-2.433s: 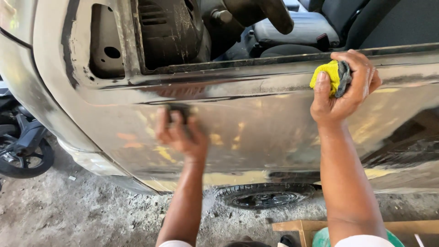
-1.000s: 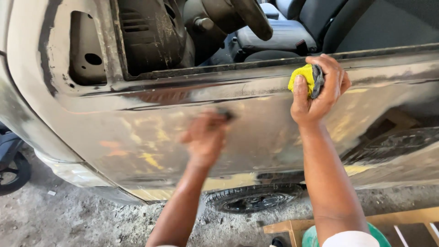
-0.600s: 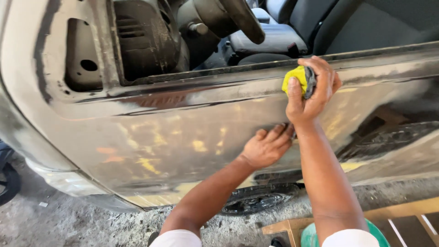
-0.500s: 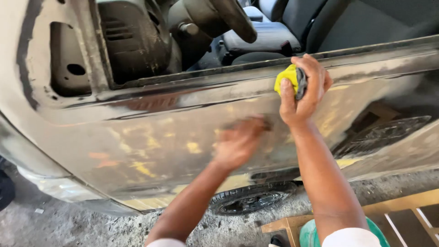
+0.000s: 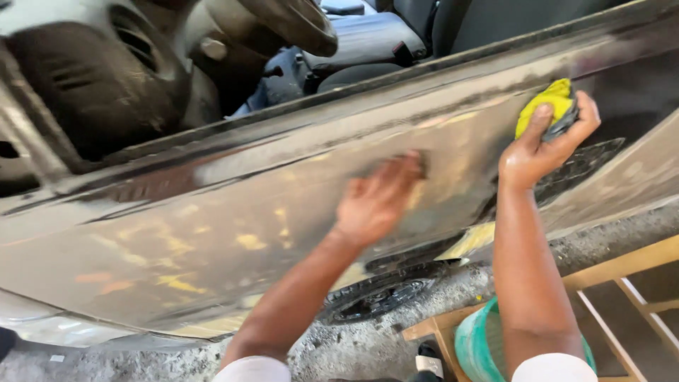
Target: The person sands the surface of a car door using a sanding block and a yellow sponge, focusing on the lower panel and the area around the door handle. They then dip the sponge into a green bucket of water and wipe the sanded area.
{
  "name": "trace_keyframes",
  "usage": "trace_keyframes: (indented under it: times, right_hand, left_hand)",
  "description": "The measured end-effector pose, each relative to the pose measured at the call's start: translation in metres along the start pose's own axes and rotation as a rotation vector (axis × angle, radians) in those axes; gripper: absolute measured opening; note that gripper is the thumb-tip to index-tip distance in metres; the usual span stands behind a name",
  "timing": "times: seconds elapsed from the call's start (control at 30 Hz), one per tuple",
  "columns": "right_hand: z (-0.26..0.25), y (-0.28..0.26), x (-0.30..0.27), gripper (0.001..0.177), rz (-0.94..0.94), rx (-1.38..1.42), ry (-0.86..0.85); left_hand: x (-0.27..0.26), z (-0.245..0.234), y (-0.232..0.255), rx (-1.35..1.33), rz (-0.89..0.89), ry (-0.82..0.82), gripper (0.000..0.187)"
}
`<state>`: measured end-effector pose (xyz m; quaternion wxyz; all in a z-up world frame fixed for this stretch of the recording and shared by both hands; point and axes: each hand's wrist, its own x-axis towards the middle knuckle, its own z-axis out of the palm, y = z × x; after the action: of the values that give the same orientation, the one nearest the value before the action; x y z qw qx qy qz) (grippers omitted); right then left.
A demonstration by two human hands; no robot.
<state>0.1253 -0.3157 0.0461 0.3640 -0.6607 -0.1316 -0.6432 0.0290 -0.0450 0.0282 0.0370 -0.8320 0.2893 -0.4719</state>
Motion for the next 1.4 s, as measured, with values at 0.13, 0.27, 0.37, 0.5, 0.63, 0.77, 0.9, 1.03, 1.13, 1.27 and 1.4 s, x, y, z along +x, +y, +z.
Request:
trace_keyframes:
  times: [0.13,0.27,0.37,0.5,0.63,0.77,0.9,1.03,1.13,1.27,1.4]
  right_hand:
    - [-0.009,0.033,0.002,0.038,0.227,0.117,0.074]
    - [-0.015,0.029,0.006,0.038,0.255,0.222,0.035]
    - [-0.024,0.027,0.007,0.038,0.300,0.314,0.004]
    - [-0.037,0.019,0.001,0.036,0.284,0.105,-0.038]
    - [-0.036,0.024,-0.017,0.037,0.327,0.125,-0.029]
    - [-0.042,0.030,-0.027,0.037,0.404,0.125,-0.015]
    - [-0.055,0.039,-0.027,0.035,0.486,0.176,-0.061]
    - [-0.067,0.071,-0.021,0.031,0.492,0.149,-0.075]
    - [-0.071,0.090,-0.018,0.030,0.554,0.318,-0.039]
    - [-0.079,0.102,-0.021,0.028,0.542,0.173,-0.042]
    - [-0.083,0.110,-0.020,0.027,0.707,0.330,-0.020]
  left_hand:
    - [0.001,-0.001,0.010,-0.152,-0.502,0.056,0.031]
    - [0.027,0.047,0.064,0.042,0.085,0.096,0.039]
    - [0.066,0.042,0.054,0.211,0.363,0.047,0.043]
    - [0.098,0.007,0.026,0.187,0.324,0.120,0.044]
    - [0.044,0.045,0.049,0.227,0.532,-0.098,0.039]
    - [0.055,0.063,0.057,0.206,0.618,0.010,0.048]
    - [0.128,0.024,0.053,0.131,0.460,-0.032,0.051]
    - [0.097,0.060,0.087,0.151,0.460,-0.102,0.044]
    - [0.082,0.079,0.100,0.203,0.628,-0.217,0.040]
    - [0.169,0.058,0.087,0.210,0.386,0.063,0.045]
    - [0.169,0.060,0.104,0.166,0.276,0.092,0.047]
